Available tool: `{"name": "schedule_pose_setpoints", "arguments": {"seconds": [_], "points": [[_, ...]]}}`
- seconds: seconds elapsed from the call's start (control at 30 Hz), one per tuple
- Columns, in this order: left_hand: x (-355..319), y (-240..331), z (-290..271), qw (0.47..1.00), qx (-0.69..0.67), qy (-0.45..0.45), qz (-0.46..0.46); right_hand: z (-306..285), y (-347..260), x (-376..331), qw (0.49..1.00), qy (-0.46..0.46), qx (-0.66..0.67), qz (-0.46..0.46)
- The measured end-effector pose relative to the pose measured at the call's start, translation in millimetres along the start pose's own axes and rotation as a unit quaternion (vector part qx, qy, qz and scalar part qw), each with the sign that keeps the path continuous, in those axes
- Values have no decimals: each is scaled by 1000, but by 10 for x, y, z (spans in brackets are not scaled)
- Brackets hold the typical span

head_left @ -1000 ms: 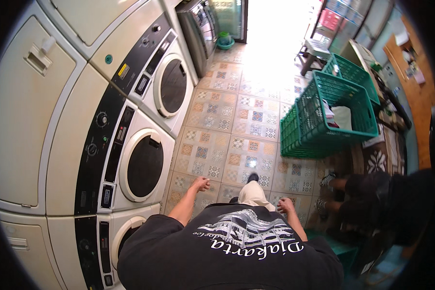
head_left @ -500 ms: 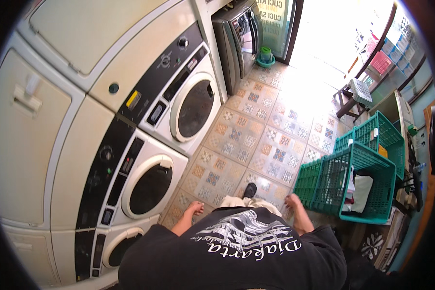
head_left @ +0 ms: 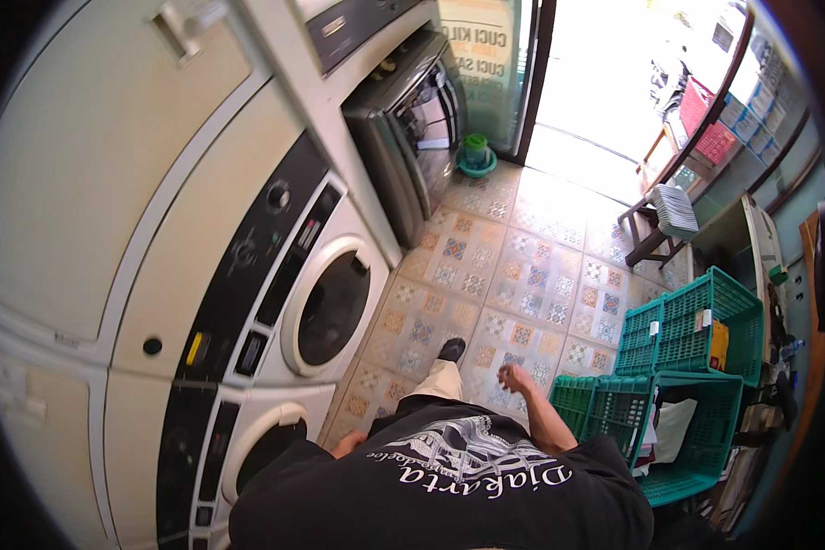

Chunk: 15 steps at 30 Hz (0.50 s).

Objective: The person loads clothes into a washing machine, then moves to a counter to fold and pack garments. They fold a yellow shirt and a black-and-white patterned shirt, placing them into a yellow padded envelope. The person also handles green laundry baskets and a small white card.

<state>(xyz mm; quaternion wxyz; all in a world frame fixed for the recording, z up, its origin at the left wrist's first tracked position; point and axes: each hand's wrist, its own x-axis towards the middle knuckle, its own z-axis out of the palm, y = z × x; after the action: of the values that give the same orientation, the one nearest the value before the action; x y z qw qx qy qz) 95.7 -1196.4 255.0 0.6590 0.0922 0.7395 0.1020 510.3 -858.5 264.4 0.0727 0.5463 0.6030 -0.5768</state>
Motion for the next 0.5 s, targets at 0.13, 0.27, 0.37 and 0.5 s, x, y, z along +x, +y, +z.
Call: {"name": "schedule_pose_setpoints", "arguments": {"seconds": [0.13, 0.27, 0.37, 0.5], "points": [[952, 1379, -624, 995, 97, -17, -14, -355, 197, -100, 981, -81, 21, 173], [1443, 3760, -728, 969, 222, 36, 107, -1009, 481, -221, 963, 130, 144, 186], [1540, 5249, -620, 960, 197, 46, 195, -1484, 439, -140, 954, 166, 138, 210], [1564, 6799, 194, 945, 172, 9, 280, -1707, 462, -27, 921, 198, 247, 230]]}}
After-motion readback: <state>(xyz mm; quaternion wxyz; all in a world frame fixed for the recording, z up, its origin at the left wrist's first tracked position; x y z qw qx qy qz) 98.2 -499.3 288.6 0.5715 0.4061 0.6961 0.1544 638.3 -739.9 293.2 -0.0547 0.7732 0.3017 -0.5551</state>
